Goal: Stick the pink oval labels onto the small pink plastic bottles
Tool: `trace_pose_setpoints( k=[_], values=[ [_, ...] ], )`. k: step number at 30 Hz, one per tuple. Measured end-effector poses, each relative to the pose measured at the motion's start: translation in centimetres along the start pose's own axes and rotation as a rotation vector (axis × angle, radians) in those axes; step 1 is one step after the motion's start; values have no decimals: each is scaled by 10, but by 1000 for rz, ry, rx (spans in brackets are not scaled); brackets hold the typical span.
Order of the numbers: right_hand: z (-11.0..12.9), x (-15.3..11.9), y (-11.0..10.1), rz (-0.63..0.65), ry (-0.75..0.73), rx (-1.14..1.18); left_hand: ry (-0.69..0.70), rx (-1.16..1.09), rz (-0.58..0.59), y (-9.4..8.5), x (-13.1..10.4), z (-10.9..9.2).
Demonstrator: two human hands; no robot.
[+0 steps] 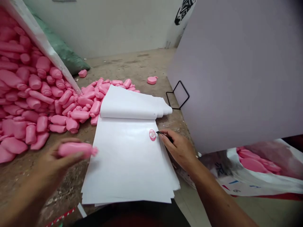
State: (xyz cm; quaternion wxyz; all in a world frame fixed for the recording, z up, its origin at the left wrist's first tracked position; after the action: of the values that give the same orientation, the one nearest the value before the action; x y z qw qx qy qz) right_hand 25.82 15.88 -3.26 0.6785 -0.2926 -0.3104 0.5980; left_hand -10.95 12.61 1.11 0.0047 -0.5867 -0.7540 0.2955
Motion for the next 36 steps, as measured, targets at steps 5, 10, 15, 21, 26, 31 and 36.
trace_pose_setpoints(
  k=[5,10,15,21,26,31,36],
  values=[
    [0,4,4,2,-41,-66,201,321,134,62,-24,4],
    [-3,9,7,2,-77,-117,515,729,193,65,-27,-9],
    [6,6,3,-9,-228,-205,785,721,573,131,-38,-52],
    [18,-21,-1,23,-416,-224,936,889,849,203,-53,-62],
    [21,-29,-1,-10,-494,-245,906,971,888,211,-54,-59],
    [21,-29,-2,-22,-521,-292,920,975,883,210,-53,-59],
    [21,-30,-3,-5,-524,-305,901,995,888,210,-52,-57]
  ],
)
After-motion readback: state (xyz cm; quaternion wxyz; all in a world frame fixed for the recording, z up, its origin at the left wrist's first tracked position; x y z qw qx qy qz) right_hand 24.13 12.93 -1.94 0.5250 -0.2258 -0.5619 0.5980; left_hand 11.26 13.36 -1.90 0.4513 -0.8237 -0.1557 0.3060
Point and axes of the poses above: each hand's wrist, its own x-axis towards the middle knuckle, its own y-axis out of the palm, z = x × y, the point moved 7 cm from there along x, towards the middle knuckle, and after that the axes turned 1 degree about x, right-handed, at the moved point
